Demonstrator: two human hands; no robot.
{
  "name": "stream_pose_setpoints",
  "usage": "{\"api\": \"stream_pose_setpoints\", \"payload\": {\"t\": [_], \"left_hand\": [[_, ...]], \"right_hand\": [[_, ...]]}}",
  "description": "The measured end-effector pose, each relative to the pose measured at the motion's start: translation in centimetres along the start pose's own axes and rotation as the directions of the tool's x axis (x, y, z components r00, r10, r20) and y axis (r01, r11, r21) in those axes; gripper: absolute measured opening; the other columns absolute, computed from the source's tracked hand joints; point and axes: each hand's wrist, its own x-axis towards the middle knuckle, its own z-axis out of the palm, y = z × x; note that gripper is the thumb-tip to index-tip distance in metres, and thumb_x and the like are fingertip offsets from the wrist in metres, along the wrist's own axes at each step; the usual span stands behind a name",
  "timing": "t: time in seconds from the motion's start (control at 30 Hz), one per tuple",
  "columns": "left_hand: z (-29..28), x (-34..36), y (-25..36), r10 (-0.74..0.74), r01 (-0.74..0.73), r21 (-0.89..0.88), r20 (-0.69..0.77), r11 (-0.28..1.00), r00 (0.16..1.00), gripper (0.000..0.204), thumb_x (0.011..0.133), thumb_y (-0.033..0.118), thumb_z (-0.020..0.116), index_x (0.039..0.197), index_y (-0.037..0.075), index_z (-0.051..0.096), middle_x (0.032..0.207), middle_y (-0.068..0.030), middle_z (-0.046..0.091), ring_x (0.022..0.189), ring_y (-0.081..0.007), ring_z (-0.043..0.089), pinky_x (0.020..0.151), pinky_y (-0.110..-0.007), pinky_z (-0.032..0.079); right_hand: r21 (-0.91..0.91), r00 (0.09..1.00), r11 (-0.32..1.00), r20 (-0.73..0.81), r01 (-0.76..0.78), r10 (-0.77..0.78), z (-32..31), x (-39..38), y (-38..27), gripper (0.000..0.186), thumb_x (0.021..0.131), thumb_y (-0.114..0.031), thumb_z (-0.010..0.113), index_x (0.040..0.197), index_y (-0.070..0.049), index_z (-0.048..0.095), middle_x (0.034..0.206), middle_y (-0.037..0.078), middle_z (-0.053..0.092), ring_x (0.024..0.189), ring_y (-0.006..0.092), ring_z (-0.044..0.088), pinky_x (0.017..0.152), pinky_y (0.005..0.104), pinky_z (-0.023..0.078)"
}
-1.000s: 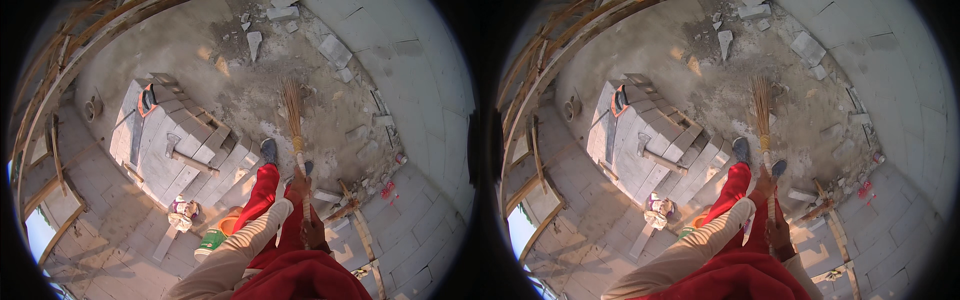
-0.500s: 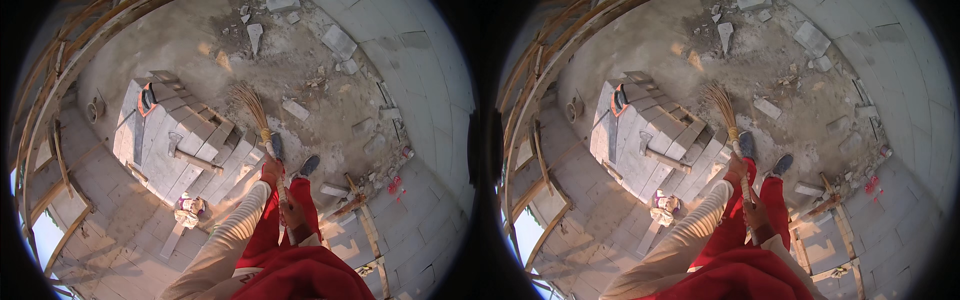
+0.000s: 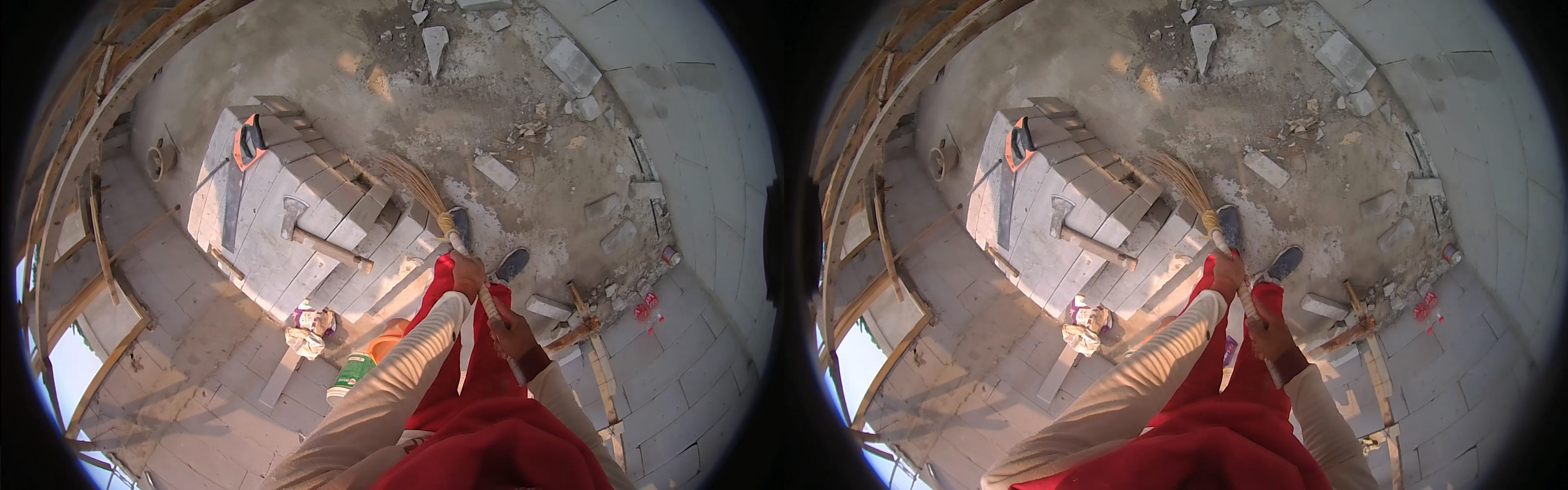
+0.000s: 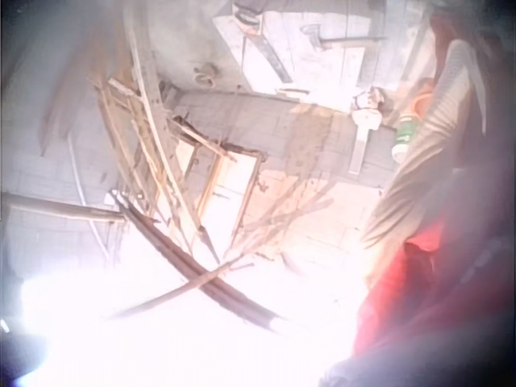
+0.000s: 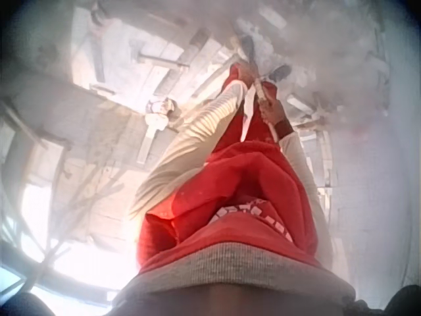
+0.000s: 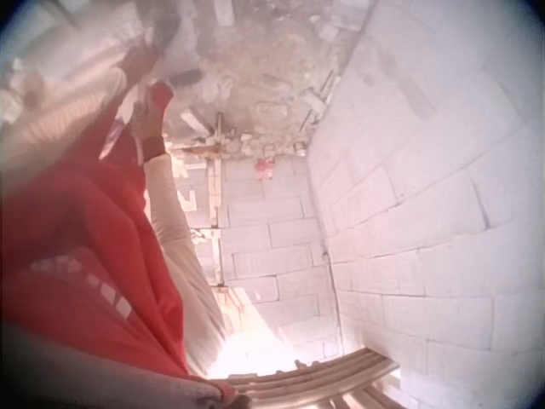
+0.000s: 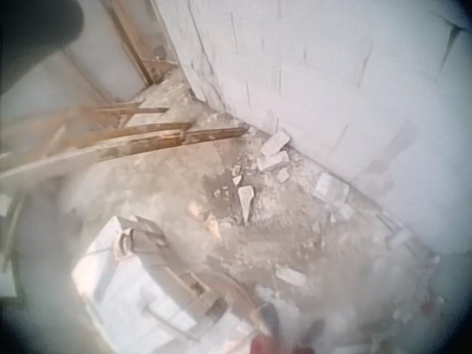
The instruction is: The person shapes a block using a small axe, lifts the block to place it on top of a wall, and then sweeps the concrete floor with a broom.
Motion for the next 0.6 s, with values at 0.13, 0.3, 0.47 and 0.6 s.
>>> {"api": "stream_pose_setpoints", "payload": {"t": [0.13,0.3,0.47,0.6], "left_hand": [[4.5,-8.7,-2.3,0.044,0.011,-0.208,0.256,0.978,0.966,0.059,0.099,0.013,0.057,0.144,0.003,0.021,0.085,-0.0228,0.064,0.050,-0.0316,0.066,0.042,-0.046,0.054],[-3.1,-13.3,-2.8,0.048,-0.041,-0.329,0.013,0.944,0.999,0.065,0.103,0.014,0.054,0.154,0.010,0.014,0.086,-0.0162,0.061,0.046,-0.0219,0.062,0.039,-0.038,0.055],[-3.1,2.1,1.6,0.182,-0.195,-0.131,-0.109,0.972,0.977,0.039,0.100,0.013,0.055,0.125,0.004,0.028,0.084,-0.0207,0.063,0.046,-0.0271,0.064,0.037,-0.041,0.055],[6.0,0.5,4.2,0.079,-0.144,0.174,0.336,0.974,0.939,0.053,0.096,0.011,0.055,0.137,0.003,0.022,0.084,-0.0278,0.067,0.055,-0.0384,0.069,0.046,-0.048,0.059]], "right_hand": [[-0.207,0.975,0.968,-0.143,0.140,-0.171,-2.6,-6.3,4.5,0.064,0.101,-0.013,0.056,0.162,-0.012,0.037,0.084,0.002,0.064,0.071,0.0077,0.059,0.065,0.0243,0.051],[-0.487,0.939,0.814,0.044,0.317,-0.340,-0.6,-8.3,5.4,0.064,0.100,-0.014,0.062,0.160,-0.009,0.039,0.103,0.007,0.071,0.086,0.0106,0.064,0.080,0.0278,0.053],[-0.212,0.954,0.930,0.059,0.300,-0.294,0.2,3.4,0.1,0.064,0.102,-0.016,0.062,0.161,-0.011,0.038,0.085,0.002,0.063,0.067,0.0112,0.058,0.065,0.0299,0.052],[0.184,0.954,0.967,-0.275,0.179,-0.124,0.1,1.2,1.8,0.064,0.105,-0.014,0.053,0.164,-0.018,0.031,0.069,-0.003,0.051,0.051,0.0059,0.046,0.045,0.0277,0.043]]}}
